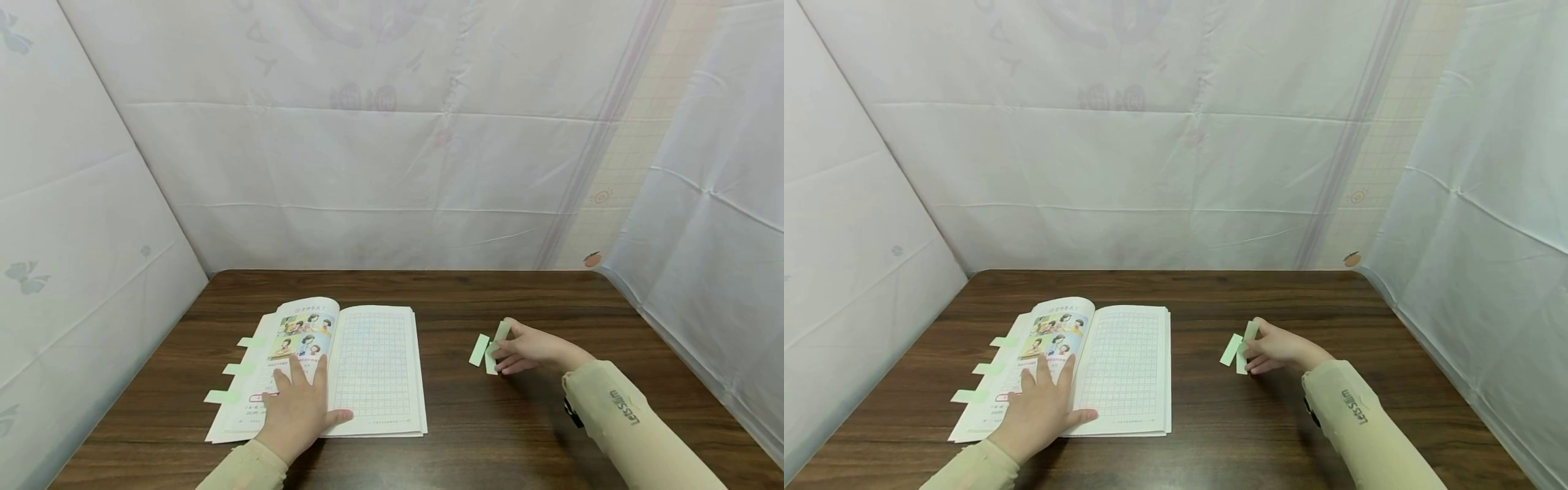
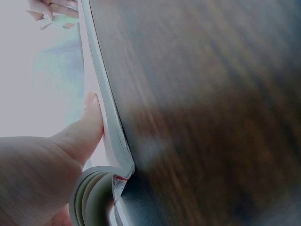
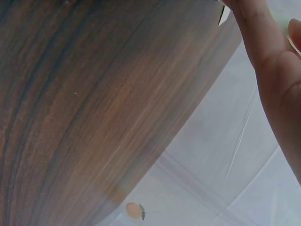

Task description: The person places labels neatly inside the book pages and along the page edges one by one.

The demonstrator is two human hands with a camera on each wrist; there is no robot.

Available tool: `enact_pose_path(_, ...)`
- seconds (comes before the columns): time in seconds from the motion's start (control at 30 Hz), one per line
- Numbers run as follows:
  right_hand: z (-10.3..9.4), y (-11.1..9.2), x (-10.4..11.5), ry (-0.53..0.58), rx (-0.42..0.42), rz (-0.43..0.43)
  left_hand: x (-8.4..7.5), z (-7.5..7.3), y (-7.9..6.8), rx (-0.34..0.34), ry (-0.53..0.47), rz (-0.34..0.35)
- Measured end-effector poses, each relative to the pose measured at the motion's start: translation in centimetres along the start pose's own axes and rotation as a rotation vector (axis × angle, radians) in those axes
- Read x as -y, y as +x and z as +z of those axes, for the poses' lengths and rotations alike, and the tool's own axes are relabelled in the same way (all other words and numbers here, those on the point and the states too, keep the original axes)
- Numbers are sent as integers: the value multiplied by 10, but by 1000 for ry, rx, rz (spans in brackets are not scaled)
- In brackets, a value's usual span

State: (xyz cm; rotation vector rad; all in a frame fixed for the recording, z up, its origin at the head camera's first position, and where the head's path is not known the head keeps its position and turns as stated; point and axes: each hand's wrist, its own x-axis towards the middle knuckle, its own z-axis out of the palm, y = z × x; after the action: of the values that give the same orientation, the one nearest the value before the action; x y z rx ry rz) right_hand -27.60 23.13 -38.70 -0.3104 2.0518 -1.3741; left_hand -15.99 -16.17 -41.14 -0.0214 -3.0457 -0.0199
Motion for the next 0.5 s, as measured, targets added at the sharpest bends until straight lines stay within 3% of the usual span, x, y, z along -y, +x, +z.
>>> enact_pose_path(0.5, 0, -2, 1, 22, 17, 0, 0, 0, -1, -30, 8, 12)
